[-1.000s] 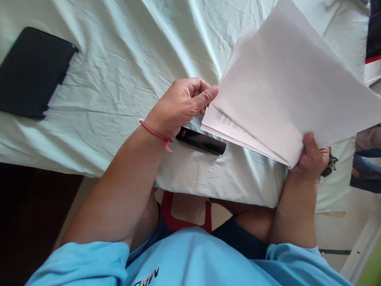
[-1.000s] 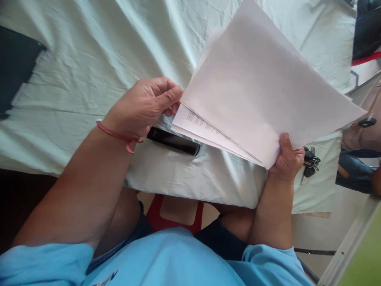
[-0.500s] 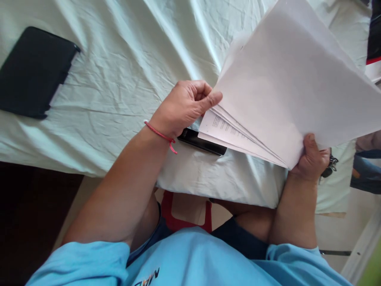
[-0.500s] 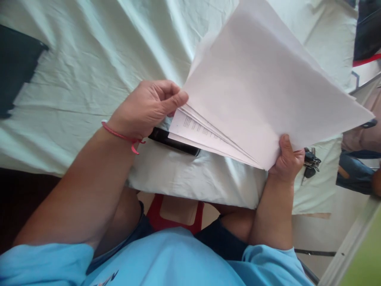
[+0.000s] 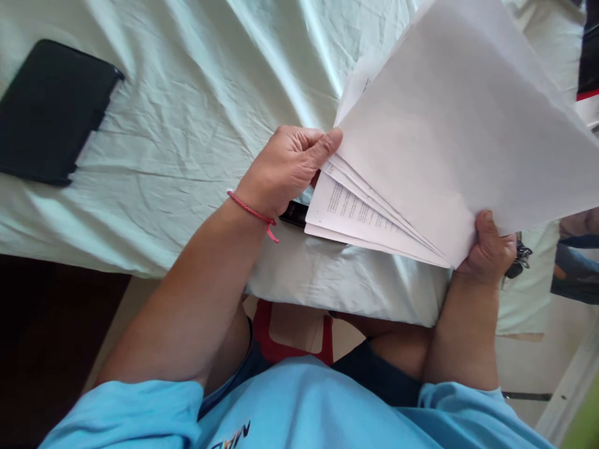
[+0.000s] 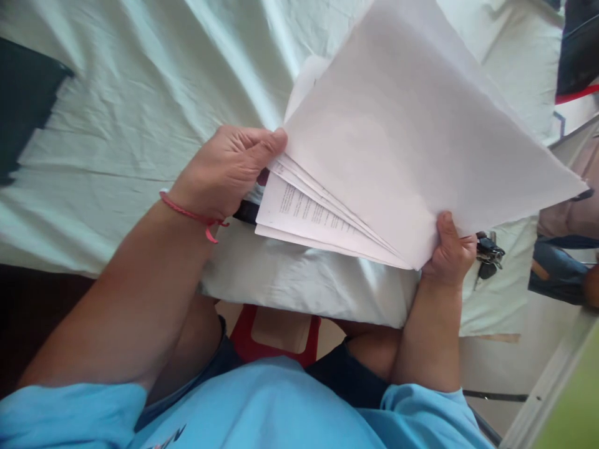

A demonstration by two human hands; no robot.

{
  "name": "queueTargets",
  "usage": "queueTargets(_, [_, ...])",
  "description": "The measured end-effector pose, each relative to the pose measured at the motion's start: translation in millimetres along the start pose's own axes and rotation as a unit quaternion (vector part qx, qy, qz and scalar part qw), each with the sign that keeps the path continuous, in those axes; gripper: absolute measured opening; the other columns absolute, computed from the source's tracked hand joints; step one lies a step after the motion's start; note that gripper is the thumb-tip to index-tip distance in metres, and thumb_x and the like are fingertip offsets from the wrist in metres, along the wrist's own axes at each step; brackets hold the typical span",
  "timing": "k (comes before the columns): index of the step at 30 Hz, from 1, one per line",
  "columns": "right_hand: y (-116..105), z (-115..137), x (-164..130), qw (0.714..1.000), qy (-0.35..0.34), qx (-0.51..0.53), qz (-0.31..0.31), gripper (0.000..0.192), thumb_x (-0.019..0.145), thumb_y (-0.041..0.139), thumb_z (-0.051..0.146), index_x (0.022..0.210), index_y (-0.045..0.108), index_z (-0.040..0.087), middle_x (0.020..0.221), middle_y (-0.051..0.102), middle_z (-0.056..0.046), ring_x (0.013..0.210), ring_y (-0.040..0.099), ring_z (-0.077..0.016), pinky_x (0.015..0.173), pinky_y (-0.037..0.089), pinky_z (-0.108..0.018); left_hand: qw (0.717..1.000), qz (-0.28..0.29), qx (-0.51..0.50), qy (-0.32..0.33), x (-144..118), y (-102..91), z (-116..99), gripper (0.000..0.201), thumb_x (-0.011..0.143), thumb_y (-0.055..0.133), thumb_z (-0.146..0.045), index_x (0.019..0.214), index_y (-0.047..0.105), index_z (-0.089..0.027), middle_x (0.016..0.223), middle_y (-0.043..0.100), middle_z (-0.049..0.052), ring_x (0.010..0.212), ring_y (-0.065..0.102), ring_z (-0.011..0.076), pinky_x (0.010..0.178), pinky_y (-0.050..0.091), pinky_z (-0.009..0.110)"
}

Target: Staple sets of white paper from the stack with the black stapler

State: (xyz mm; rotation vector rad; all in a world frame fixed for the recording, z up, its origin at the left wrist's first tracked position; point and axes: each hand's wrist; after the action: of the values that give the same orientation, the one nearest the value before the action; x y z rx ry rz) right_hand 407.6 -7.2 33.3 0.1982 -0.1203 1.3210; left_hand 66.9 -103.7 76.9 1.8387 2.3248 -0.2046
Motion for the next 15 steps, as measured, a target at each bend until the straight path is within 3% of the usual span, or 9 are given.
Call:
queueTargets(5, [0.5, 1.9, -2.7, 0.999, 0.021, -0.006, -0.027, 0.037, 0.063, 0.100, 0.033, 0.093, 0.084, 0.019, 0.124, 0.088, -0.006, 0.141, 0.079, -0.0286, 0.131, 0.063, -0.045, 1.000, -0.017, 0.003, -0.007, 1.3, -2.0, 0.6, 0.043, 0.097, 0.093, -0.059, 0.094, 0.075, -0.020, 0.100, 0.083, 0.005, 0.115, 0.078, 0.0303, 0.097, 0.066, 0.040])
queueTargets(11, [-0.7, -0.6, -2.2, 0.999, 0.037, -0.012, -0.016, 0.036, 0.062, 0.100, 0.034, 0.091, 0.084, 0.020, 0.120, 0.089, -0.004, 0.139, 0.079, -0.0283, 0.133, 0.061, -0.048, 0.999, -0.021, -0.038, -0.027, -0.3, -0.1, -0.5, 0.039, 0.100, 0.091, -0.055, 0.086, 0.076, -0.022, 0.093, 0.081, 0.004, 0.104, 0.076, 0.0275, 0.089, 0.063, 0.038])
queueTargets(15, [0.5, -0.4, -1.5, 1.000, -0.003, 0.000, -0.017, 0.038, 0.066, 0.101, 0.039, 0.095, 0.084, 0.022, 0.115, 0.089, 0.000, 0.140, 0.079, -0.0272, 0.137, 0.057, -0.050, 0.999, -0.025, -0.027, 0.007, 0.7, -2.3, 0.3, 0.046, 0.098, 0.092, -0.063, 0.078, 0.075, -0.025, 0.087, 0.076, 0.004, 0.092, 0.066, 0.0245, 0.088, 0.058, 0.042])
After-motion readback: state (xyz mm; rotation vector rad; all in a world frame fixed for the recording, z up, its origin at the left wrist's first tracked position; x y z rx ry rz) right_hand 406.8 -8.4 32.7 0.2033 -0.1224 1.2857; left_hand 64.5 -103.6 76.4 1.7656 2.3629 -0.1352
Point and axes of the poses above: each hand's wrist, its own x-axis towards the middle knuckle, its own y-axis out of the palm, z = x × y
